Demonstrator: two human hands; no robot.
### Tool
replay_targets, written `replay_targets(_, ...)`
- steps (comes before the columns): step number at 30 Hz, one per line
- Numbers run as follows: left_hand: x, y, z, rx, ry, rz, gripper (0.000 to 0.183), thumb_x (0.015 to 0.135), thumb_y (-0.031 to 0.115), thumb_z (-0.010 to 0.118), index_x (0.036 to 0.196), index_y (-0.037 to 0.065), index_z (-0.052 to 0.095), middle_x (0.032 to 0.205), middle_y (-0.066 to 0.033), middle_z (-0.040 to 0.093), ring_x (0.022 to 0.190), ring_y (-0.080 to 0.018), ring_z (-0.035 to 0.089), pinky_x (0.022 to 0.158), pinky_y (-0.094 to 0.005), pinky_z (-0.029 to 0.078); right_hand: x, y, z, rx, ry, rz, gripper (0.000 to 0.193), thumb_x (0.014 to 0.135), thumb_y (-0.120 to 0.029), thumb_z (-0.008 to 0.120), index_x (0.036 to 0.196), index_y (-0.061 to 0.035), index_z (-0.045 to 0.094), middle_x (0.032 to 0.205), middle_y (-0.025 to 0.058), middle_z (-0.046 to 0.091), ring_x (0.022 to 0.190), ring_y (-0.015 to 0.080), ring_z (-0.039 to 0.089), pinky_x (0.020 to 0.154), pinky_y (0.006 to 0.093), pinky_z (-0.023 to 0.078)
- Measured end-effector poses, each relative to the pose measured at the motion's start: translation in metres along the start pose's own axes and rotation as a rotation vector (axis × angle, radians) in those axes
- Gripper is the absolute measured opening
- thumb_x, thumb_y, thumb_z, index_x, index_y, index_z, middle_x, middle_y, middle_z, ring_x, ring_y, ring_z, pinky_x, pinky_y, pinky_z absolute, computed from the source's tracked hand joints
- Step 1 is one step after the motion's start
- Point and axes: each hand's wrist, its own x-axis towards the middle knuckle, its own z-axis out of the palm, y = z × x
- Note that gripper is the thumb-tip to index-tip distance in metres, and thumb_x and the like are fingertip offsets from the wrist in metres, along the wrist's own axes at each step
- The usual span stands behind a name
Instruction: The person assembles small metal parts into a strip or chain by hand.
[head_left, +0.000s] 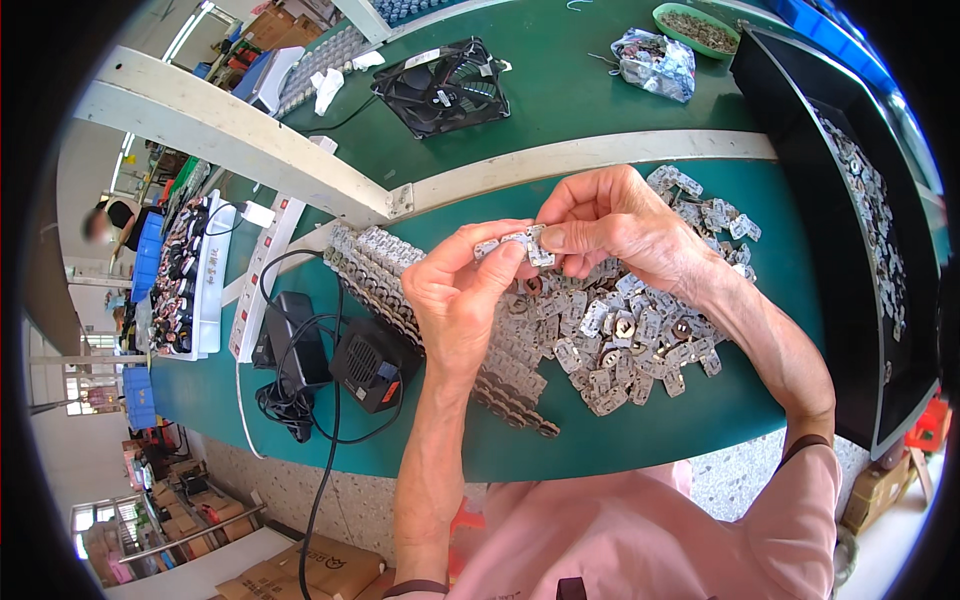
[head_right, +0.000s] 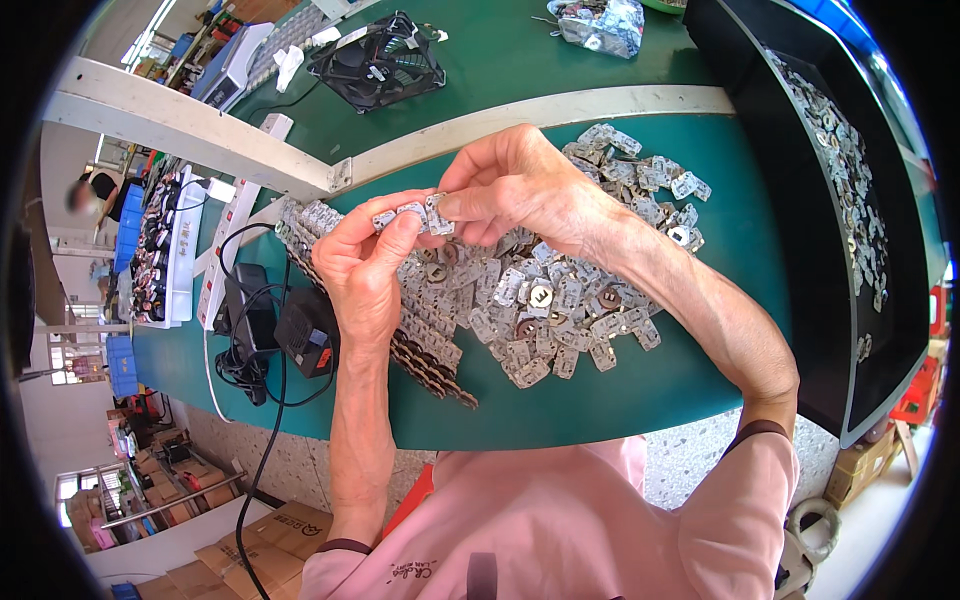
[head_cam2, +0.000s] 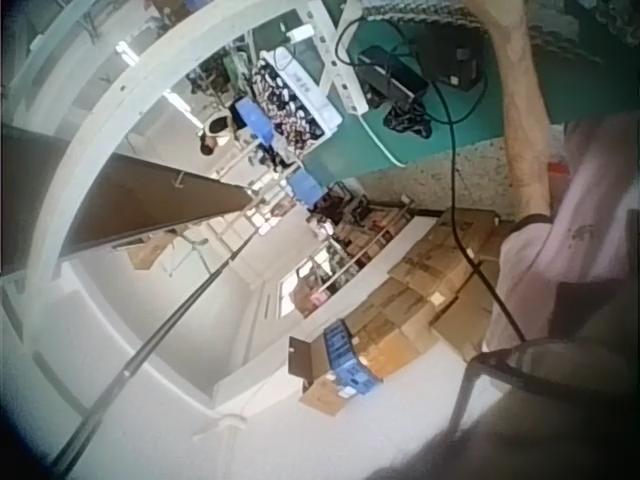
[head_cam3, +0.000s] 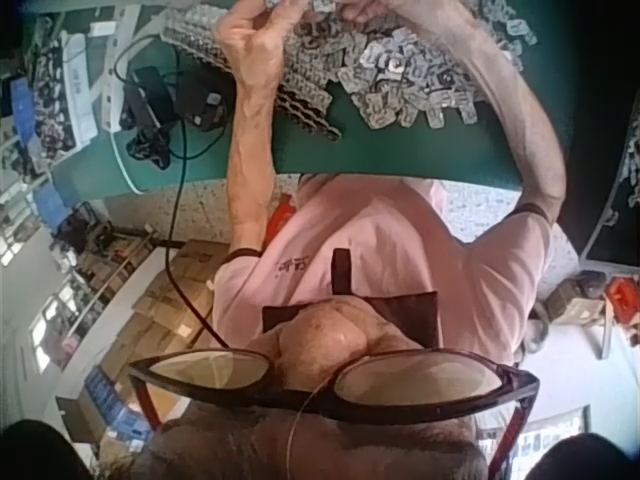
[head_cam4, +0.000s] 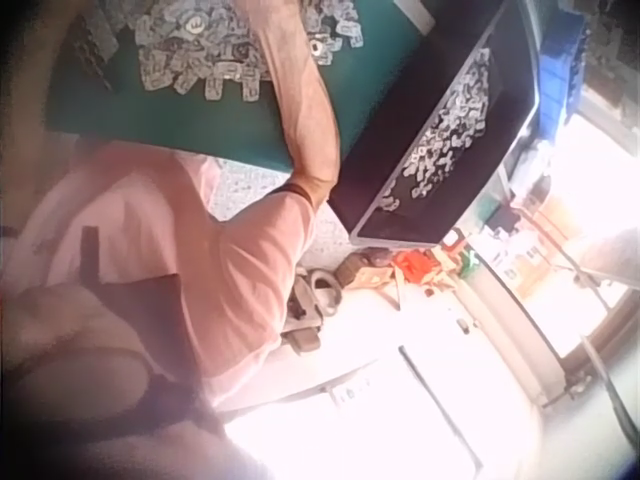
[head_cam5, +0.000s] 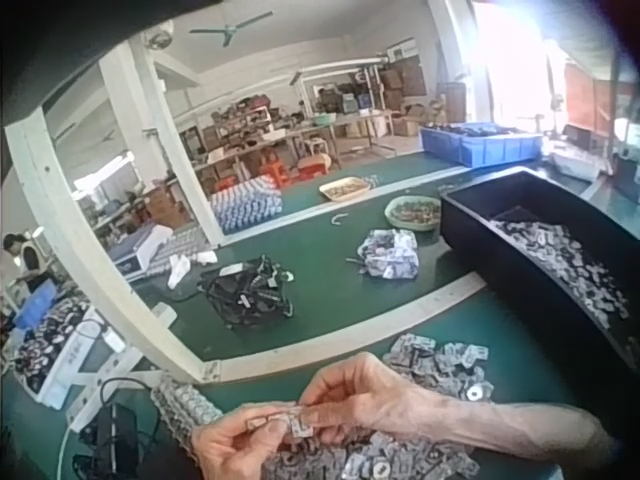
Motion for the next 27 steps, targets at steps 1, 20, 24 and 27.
replay_targets(1, 0.0, 0.001, 0.0, 0.0, 0.001, 0.003, 0.014, 0.082, 0.002, 0.062, 0.094, -0.004, 0.066, 0.083, -0.0074, 0.066, 0.066, -0.0137, 0.063, 0.062, -0.0236, 0.052, 0.0, 0.0, 0.0, -0.018, 0.006, -0.016, 0.015, 0.079, -0.01, 0.068, 0.086, 0.0014, 0.064, 0.073, 0.0059, 0.065, 0.059, 0.0086, 0.06, 0.055, 0.0197, 0.049)
replay_targets(20, -0.004, -0.003, -0.001, -0.015, 0.024, -0.015, 0.011, 0.081, -0.001, 0.063, 0.091, -0.006, 0.066, 0.081, -0.0088, 0.064, 0.071, -0.0151, 0.063, 0.064, -0.0256, 0.054, 0.001, 0.003, 0.005, -0.025, 0.04, -0.017, 0.014, 0.078, -0.008, 0.068, 0.084, 0.0029, 0.063, 0.072, 0.008, 0.065, 0.058, 0.0099, 0.06, 0.054, 0.0203, 0.049)
replay_targets(24, -0.003, -0.007, 0.001, 0.021, -0.003, 0.075, 0.013, 0.079, -0.004, 0.065, 0.092, -0.006, 0.066, 0.081, -0.0085, 0.062, 0.071, -0.0149, 0.062, 0.063, -0.025, 0.052, 0.0, 0.003, 0.0, 0.041, 0.053, -0.01, 0.013, 0.078, -0.008, 0.068, 0.083, 0.0032, 0.063, 0.072, 0.0082, 0.065, 0.057, 0.0101, 0.06, 0.053, 0.0202, 0.049)
replay_targets(27, -0.003, -0.006, 0.002, -0.012, 0.011, 0.042, 0.011, 0.08, -0.002, 0.065, 0.09, -0.006, 0.066, 0.081, -0.0087, 0.063, 0.069, -0.0146, 0.062, 0.062, -0.0248, 0.051, 0.001, 0.003, -0.002, 0.078, 0.047, 0.02, 0.014, 0.077, -0.008, 0.068, 0.083, 0.0032, 0.063, 0.072, 0.008, 0.065, 0.057, 0.0102, 0.06, 0.053, 0.0203, 0.049)
